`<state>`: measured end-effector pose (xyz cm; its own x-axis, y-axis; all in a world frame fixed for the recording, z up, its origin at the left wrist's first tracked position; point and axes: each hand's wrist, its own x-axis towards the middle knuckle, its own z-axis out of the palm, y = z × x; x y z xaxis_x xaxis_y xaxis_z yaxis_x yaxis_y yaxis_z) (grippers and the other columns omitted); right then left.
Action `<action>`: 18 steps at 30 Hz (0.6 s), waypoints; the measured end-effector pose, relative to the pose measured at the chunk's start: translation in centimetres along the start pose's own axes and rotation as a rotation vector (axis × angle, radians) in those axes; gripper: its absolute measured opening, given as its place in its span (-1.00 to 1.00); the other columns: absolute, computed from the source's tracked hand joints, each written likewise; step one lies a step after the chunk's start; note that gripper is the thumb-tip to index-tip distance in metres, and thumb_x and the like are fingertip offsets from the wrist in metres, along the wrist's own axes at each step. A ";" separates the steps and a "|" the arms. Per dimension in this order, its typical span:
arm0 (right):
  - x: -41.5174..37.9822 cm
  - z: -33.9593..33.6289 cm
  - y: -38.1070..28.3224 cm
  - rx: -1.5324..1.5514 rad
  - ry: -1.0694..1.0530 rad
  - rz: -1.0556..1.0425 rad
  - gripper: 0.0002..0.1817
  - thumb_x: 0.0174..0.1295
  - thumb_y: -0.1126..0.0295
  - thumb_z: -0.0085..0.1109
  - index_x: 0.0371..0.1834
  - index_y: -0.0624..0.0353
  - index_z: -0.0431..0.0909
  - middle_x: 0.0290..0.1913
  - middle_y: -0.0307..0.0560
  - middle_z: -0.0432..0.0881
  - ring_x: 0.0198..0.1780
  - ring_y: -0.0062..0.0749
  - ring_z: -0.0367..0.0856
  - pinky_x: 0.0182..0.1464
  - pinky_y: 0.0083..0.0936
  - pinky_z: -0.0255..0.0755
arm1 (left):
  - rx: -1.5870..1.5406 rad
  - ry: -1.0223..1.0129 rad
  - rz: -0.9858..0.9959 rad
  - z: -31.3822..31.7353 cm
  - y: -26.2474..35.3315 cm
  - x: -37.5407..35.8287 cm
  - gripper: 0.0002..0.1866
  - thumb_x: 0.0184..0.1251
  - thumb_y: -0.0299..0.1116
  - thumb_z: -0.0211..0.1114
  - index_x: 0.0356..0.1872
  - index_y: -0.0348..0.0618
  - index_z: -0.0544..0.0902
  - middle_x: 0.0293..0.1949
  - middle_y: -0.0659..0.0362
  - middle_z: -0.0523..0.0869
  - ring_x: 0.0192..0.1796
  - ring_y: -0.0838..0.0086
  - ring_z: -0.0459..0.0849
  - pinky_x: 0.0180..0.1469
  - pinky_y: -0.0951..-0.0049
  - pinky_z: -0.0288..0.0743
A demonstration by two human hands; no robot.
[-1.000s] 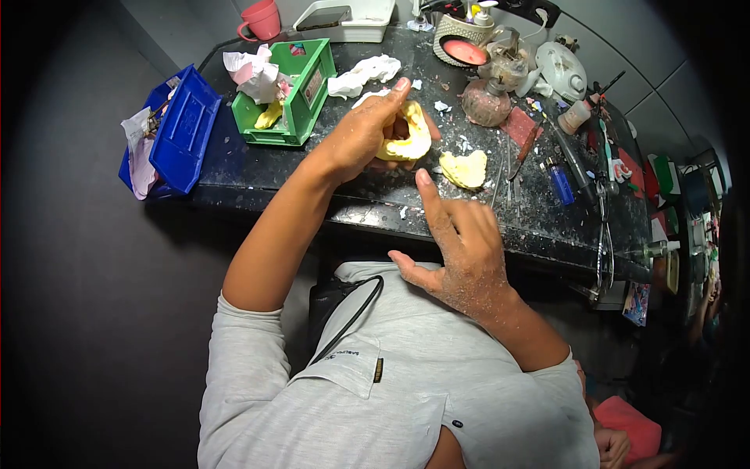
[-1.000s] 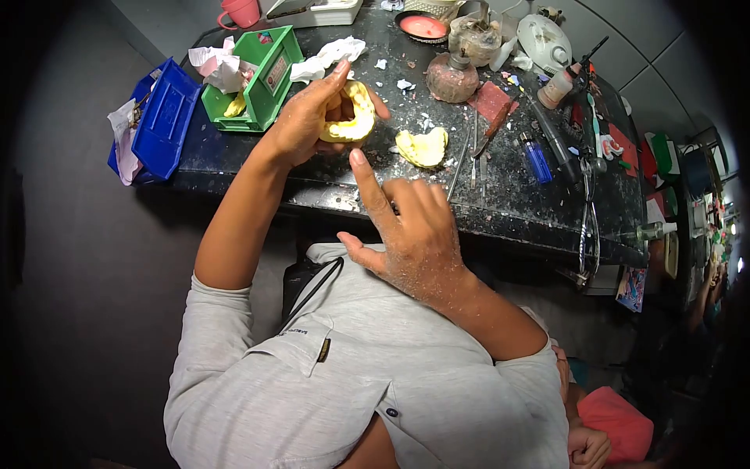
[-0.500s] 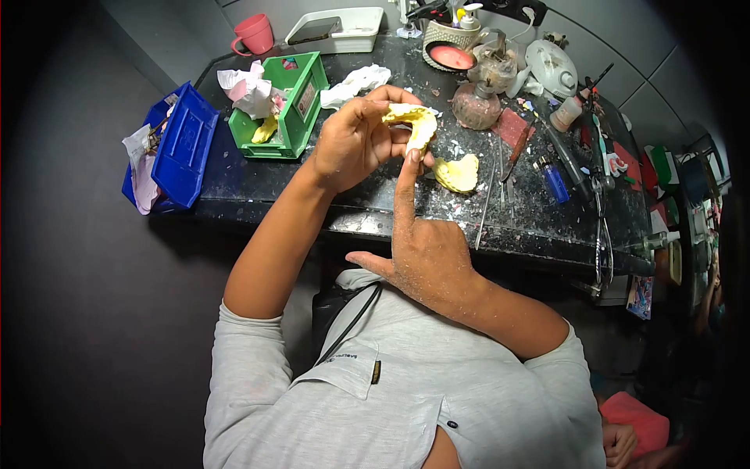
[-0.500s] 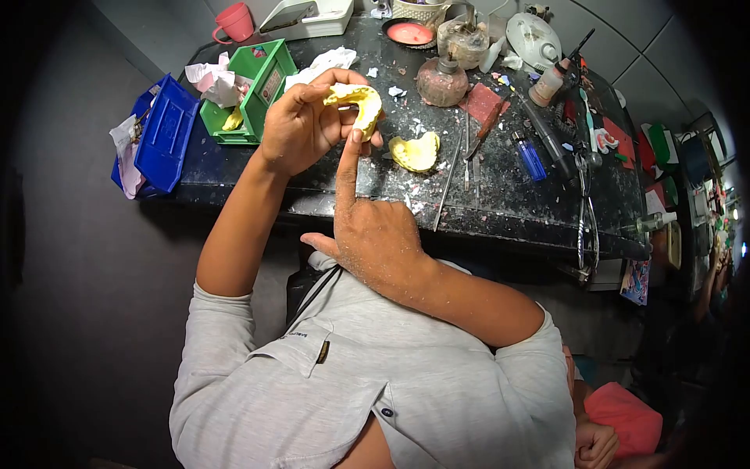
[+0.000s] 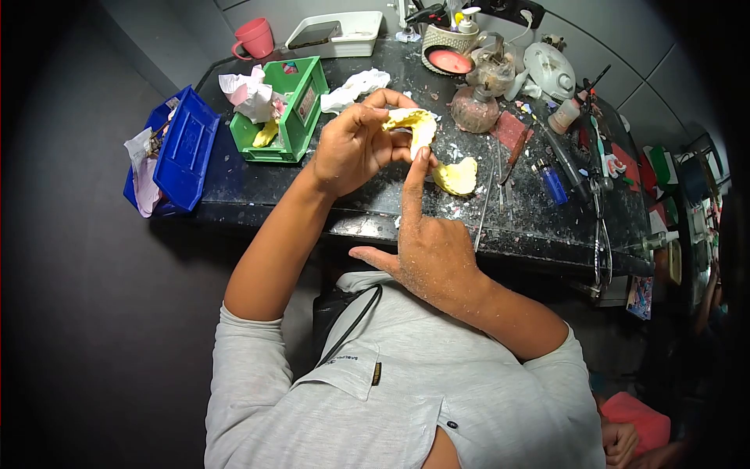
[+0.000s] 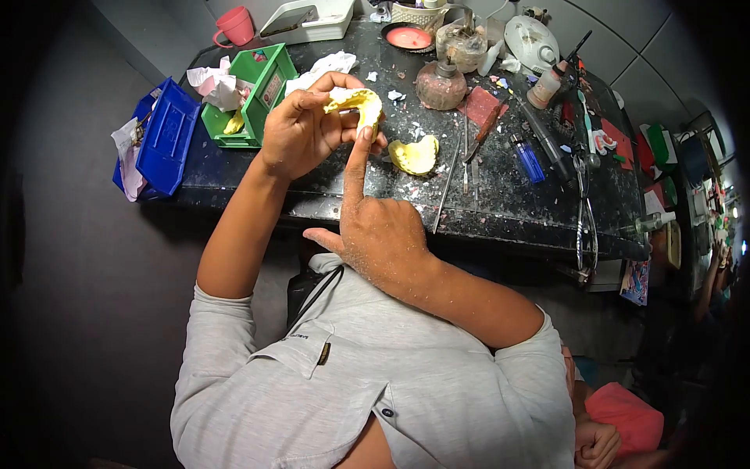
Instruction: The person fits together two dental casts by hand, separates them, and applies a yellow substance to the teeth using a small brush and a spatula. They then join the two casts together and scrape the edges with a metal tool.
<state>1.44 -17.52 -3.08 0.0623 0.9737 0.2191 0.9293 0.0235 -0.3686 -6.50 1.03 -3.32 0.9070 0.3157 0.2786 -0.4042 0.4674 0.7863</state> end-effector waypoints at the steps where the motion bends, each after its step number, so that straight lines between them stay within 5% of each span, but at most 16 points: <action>1: 0.1 -0.1 0.0 0.001 0.001 0.001 0.51 0.05 -0.39 0.34 0.49 0.72 -0.42 -0.76 -0.22 0.49 -0.73 -0.29 0.59 -0.69 -0.37 0.48 | 0.009 -0.030 -0.002 0.1 0.1 0.0 -0.62 0.50 -0.32 -0.16 0.18 -0.33 0.40 0.09 -0.14 0.59 0.05 0.03 0.70 0.15 0.18 0.61; 7: 0.6 -1.0 0.2 0.025 -0.073 0.098 0.51 0.07 -0.35 0.36 0.48 0.71 -0.49 -0.74 -0.13 0.53 -0.70 -0.22 0.62 -0.66 -0.35 0.50 | 0.023 0.036 0.004 0.4 -0.2 -0.1 -0.55 0.46 -0.23 -0.11 0.23 -0.31 0.33 0.12 -0.18 0.59 0.15 0.03 0.65 0.29 0.08 0.48; 10: 0.8 -1.2 0.3 0.050 -0.079 0.115 0.51 0.08 -0.34 0.36 0.48 0.70 -0.51 -0.71 -0.08 0.55 -0.67 -0.16 0.65 -0.63 -0.32 0.53 | -0.018 -0.035 0.003 0.5 -0.1 -0.2 -0.62 0.49 -0.32 -0.13 0.22 -0.24 0.36 0.15 -0.03 0.55 0.20 0.24 0.60 0.21 0.18 0.54; 18: 0.8 -2.1 0.8 0.092 -0.080 0.156 0.49 0.08 -0.33 0.36 0.51 0.61 -0.52 -0.56 0.12 0.64 -0.52 -0.02 0.73 -0.45 -0.22 0.63 | 0.022 -0.016 -0.035 0.3 -0.3 -0.2 -0.54 0.50 -0.18 -0.10 0.23 -0.32 0.37 0.12 -0.09 0.58 0.12 0.23 0.62 0.17 0.21 0.51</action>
<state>3.05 -17.20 -1.28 0.1702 0.9820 0.0822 0.8731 -0.1116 -0.4746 -6.51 0.55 -3.40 0.9224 0.2864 0.2591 -0.3696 0.4595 0.8076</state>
